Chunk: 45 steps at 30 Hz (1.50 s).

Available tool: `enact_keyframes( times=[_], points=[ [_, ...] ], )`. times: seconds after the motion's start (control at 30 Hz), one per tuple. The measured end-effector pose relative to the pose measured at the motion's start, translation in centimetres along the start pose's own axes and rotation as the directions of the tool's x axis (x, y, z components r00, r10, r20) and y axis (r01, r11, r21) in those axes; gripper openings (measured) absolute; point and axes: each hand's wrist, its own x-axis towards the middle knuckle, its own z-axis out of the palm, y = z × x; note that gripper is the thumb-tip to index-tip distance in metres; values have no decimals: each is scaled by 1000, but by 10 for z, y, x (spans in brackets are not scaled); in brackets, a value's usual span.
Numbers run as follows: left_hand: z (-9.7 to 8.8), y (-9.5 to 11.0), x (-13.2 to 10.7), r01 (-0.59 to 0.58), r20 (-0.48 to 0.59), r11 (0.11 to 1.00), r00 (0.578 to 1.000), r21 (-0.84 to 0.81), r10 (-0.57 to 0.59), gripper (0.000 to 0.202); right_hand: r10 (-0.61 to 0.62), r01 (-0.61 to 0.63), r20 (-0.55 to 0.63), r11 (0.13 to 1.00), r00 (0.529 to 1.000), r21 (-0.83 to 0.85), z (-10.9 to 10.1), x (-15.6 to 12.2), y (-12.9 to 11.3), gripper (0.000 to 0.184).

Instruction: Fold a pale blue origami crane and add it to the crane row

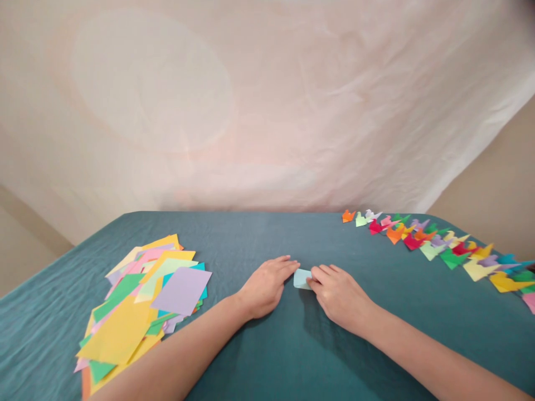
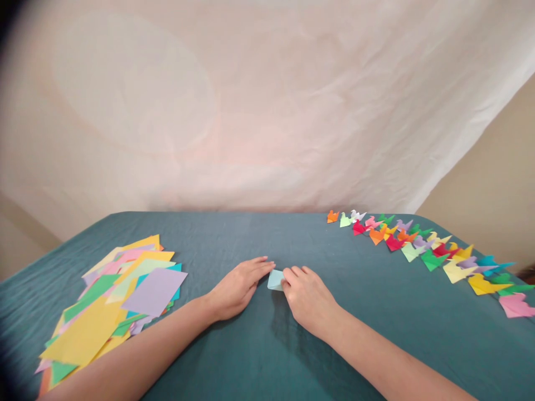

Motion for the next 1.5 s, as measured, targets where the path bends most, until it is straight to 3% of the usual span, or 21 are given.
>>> enact_keyframes(
  times=[0.13, 0.3, 0.67, 1.0, 1.33, 1.5],
  points=[
    [-1, 2, -1, -27, 32, 999, 999, 17, 27, 47, 72, -71, -15, 997, 997, 38, -1, -2, -5, 15],
    [-1, 1, 0, -38, -29, 999, 999, -25, 37, 46, 207, -198, -63, 973, 976, 119, -2, -3, -12, 15],
    [-1, 1, 0, -70, -94, 992, 994, -107, 60, 42, 254, -237, -64, 951, 965, 200, -5, -5, -21, 24],
    [-6, -5, 1, -138, -63, 989, 989, -49, 135, 18, 236, -217, -59, 950, 970, 222, -6, -6, -23, 28],
    [-6, 1, 0, -226, -53, 972, 972, 67, 229, 18, 157, -128, -157, 975, 975, 180, 2, -3, -21, 13],
    [-5, 2, 0, -199, -21, 979, 980, 51, 200, 18, 138, -93, -169, 965, 976, 247, 5, -3, -16, 14]
  ],
)
